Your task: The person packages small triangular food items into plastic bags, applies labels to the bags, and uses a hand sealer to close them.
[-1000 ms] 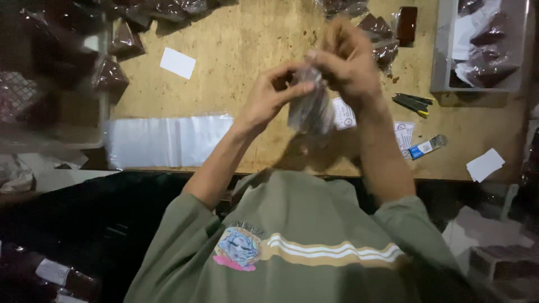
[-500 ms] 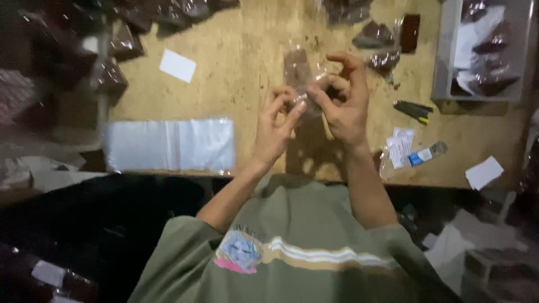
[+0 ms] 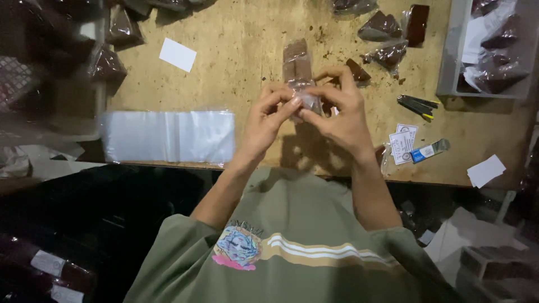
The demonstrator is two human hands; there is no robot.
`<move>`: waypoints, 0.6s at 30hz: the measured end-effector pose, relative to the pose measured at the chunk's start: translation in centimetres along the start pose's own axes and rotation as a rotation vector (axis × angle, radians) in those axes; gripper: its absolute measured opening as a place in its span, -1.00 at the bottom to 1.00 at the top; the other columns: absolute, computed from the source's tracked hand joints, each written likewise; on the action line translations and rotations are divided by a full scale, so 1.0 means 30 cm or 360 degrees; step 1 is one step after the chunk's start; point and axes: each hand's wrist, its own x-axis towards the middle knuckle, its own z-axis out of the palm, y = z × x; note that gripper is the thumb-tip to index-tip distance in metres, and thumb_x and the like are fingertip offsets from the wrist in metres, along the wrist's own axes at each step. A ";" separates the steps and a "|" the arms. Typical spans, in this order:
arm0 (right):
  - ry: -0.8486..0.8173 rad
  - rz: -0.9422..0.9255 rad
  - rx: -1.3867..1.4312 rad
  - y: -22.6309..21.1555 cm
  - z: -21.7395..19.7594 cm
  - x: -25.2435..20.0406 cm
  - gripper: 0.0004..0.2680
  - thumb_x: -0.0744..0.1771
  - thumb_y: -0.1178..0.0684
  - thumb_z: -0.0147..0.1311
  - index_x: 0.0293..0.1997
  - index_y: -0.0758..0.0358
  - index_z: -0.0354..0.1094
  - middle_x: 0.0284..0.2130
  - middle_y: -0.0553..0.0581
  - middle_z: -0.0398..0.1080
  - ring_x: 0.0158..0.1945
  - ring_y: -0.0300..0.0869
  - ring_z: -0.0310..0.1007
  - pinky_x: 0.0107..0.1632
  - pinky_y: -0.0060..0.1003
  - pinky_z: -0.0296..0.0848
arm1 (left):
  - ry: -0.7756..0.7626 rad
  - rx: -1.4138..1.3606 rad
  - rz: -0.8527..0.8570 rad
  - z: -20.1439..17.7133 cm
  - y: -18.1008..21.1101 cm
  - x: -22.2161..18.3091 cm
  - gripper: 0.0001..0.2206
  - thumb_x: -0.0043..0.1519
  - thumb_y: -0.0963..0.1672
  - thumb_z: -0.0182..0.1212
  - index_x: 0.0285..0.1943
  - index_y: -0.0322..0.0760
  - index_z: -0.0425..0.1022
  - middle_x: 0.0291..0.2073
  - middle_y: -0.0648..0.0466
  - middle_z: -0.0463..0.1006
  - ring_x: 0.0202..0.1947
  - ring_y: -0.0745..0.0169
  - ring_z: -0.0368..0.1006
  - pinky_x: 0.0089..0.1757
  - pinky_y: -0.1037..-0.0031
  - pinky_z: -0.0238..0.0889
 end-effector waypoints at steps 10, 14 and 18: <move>0.0077 0.0137 0.0231 -0.003 0.067 -0.019 -0.90 0.39 0.22 0.22 -0.33 0.32 0.51 -0.25 0.20 0.37 -0.33 -0.16 0.29 -0.29 -0.33 0.25 | -0.0095 0.0434 0.0101 -0.060 -0.070 -0.020 -0.71 0.19 -0.09 0.49 0.04 -0.21 0.59 0.01 -0.02 0.43 0.16 0.10 0.40 0.15 0.32 0.28; 0.0325 0.0118 0.0017 0.030 0.105 -0.009 -0.95 0.40 0.18 0.23 -0.19 0.32 0.49 -0.34 0.23 0.44 -0.37 -0.13 0.40 -0.39 -0.35 0.33 | -0.0095 0.0380 0.0034 -0.027 -0.047 -0.015 -0.77 0.37 -0.05 0.21 -0.15 -0.34 0.48 0.02 -0.08 0.30 0.12 0.04 0.28 0.14 0.27 0.16; 0.0059 -0.0160 -0.0194 -0.086 0.030 -0.013 -0.79 0.32 0.21 0.34 0.05 0.26 0.54 -0.23 0.26 0.52 -0.24 0.04 0.56 -0.28 -0.18 0.54 | -0.0024 0.0365 0.0084 -0.054 -0.134 0.021 -0.77 0.41 -0.09 0.11 -0.26 -0.33 0.49 -0.03 -0.07 0.32 0.11 0.09 0.24 0.15 0.32 0.06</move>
